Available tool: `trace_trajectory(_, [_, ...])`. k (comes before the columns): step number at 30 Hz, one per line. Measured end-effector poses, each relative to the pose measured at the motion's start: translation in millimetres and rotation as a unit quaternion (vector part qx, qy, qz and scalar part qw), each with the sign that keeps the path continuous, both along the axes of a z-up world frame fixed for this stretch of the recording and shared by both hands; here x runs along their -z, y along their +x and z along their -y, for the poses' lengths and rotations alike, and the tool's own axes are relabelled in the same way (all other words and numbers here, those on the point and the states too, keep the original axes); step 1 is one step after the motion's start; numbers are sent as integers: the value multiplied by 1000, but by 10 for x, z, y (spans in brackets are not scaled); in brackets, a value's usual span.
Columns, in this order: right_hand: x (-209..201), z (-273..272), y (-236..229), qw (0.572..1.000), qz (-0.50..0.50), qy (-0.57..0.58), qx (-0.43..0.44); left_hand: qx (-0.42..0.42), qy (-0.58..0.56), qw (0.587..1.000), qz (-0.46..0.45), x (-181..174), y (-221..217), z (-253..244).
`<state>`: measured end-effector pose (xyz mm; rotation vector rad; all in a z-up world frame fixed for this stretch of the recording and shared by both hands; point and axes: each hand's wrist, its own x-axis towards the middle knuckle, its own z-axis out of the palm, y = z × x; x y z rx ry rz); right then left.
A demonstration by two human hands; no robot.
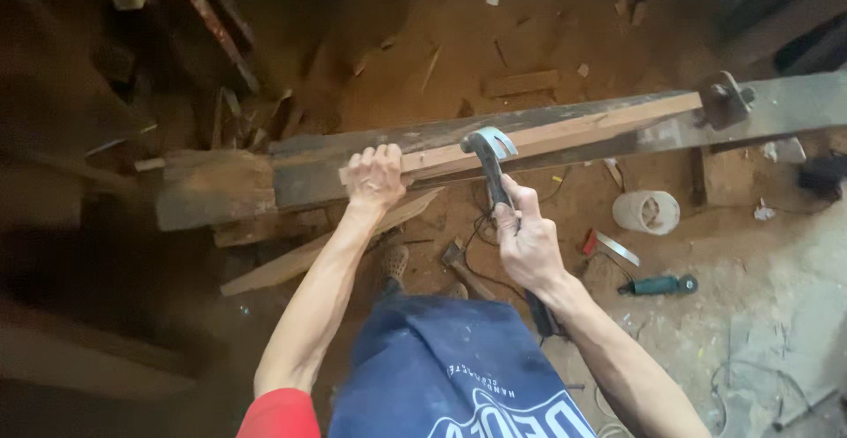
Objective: The person hammers a nail into a wooden plank, uses an angle grinder to cut or smooth the wood, and then applies a white substance from a bucket onto the plank using a brush.
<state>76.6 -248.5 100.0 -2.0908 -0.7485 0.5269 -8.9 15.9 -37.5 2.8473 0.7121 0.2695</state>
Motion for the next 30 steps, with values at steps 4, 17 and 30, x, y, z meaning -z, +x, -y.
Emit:
trace_trajectory(4, [-25,342,152,993,-102,9,55,13,-49,998,-26,-385,73,45])
trace_trajectory(17, [-490,980,1279,960,41,195,198,86,-46,994,-48,-200,1673,1048])
trace_trajectory(30, [-108,976,1119,951,56,81,294,108,90,989,48,-2,1626,980])
